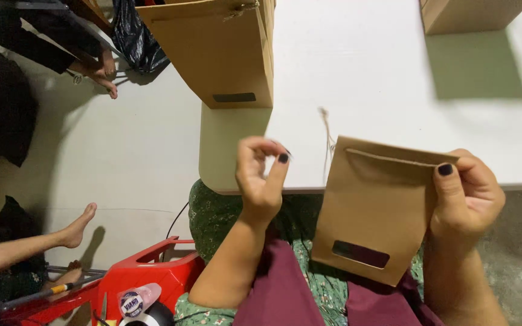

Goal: Assembling small brown paper gift bags by threading twine handles through pre-punched holes

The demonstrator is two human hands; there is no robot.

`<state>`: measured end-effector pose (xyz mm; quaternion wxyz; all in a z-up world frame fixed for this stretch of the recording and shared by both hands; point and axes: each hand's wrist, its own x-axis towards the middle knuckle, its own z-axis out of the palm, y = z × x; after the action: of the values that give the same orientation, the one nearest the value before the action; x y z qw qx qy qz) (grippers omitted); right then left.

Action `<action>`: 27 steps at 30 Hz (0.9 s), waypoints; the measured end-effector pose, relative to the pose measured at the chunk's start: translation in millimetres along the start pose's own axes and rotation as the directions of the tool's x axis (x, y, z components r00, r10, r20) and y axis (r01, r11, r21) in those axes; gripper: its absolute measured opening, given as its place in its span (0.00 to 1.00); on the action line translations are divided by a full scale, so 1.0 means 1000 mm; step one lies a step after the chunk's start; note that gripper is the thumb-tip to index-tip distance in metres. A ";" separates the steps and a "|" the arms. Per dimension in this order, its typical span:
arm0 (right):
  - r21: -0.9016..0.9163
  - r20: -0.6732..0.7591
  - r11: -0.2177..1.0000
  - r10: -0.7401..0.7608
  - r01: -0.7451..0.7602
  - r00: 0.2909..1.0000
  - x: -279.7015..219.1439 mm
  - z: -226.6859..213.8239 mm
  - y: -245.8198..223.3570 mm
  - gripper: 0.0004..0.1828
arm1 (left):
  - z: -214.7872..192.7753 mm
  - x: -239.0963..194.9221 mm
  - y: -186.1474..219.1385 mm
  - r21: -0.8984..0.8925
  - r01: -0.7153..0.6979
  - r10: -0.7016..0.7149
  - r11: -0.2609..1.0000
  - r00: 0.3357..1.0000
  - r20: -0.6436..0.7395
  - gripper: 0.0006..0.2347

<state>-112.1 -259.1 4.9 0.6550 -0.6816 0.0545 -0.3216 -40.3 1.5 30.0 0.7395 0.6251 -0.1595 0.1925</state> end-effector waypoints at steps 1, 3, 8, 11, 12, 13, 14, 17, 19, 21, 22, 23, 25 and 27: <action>0.000 0.001 1.000 0.001 -0.001 1.000 -0.003 0.005 -0.003 0.09 | -0.001 -0.005 -0.001 0.001 0.001 -0.001 1.000 1.000 -0.001 0.06; -0.073 0.091 0.994 -0.077 0.084 0.993 -0.010 0.013 -0.011 0.13 | -0.004 -0.017 0.000 0.135 0.254 -0.285 0.958 0.904 0.318 0.18; -0.018 0.211 0.963 -0.260 0.269 0.942 -0.021 0.030 -0.027 0.10 | 0.011 -0.026 0.032 -0.166 0.430 -0.358 0.887 0.870 0.340 0.18; -0.016 0.242 0.955 -0.283 0.295 0.928 -0.021 0.027 -0.022 0.11 | 0.014 -0.035 0.024 -0.238 0.416 -0.355 0.878 0.898 0.261 0.15; -0.023 0.245 0.950 -0.297 0.312 0.923 -0.021 0.026 -0.018 0.09 | 0.014 -0.038 0.020 -0.230 0.398 -0.346 0.888 0.908 0.237 0.14; -0.024 0.244 0.950 -0.296 0.311 0.923 -0.021 0.027 -0.020 0.09 | 0.016 -0.042 0.014 -0.231 0.399 -0.346 0.887 0.907 0.238 0.14; -0.020 0.213 0.971 -0.227 0.236 0.950 -0.022 0.028 -0.022 0.08 | 0.017 -0.047 0.008 -0.249 0.423 -0.373 0.871 0.901 0.223 0.16; 0.000 0.194 0.986 -0.163 0.166 0.967 -0.024 0.030 -0.024 0.07 | 0.018 -0.051 0.006 -0.251 0.437 -0.400 0.864 0.898 0.187 0.16; 0.013 0.207 0.985 -0.169 0.170 0.964 -0.024 0.028 -0.023 0.08 | 0.019 -0.051 0.006 -0.235 0.432 -0.402 0.871 0.901 0.165 0.15; -0.014 0.232 0.985 -0.163 0.171 0.959 -0.024 0.027 -0.022 0.09 | 0.022 -0.051 0.006 -0.499 0.470 -0.491 0.728 0.866 0.098 0.11; -0.013 0.234 0.985 -0.162 0.169 0.959 -0.025 0.027 -0.023 0.09 | 0.021 -0.050 0.006 -0.499 0.469 -0.492 0.728 0.865 0.096 0.11; -0.035 0.238 0.989 -0.131 0.143 0.963 -0.026 0.028 -0.023 0.10 | 0.021 -0.050 0.007 -0.515 0.495 -0.537 0.699 0.840 0.078 0.12; -0.055 0.242 0.992 -0.099 0.116 0.965 -0.029 0.026 -0.021 0.10 | 0.021 -0.052 0.004 -0.531 0.518 -0.581 0.670 0.812 0.059 0.12; -0.051 0.221 0.995 -0.075 0.088 0.972 -0.034 0.022 -0.015 0.09 | 0.022 -0.059 -0.003 -0.581 0.456 -0.595 0.674 0.801 -0.062 0.09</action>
<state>-132.9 -221.2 7.9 0.6223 -0.7340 -0.0362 -0.2695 -90.5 -25.4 2.6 0.9213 0.3815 0.0743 -0.0072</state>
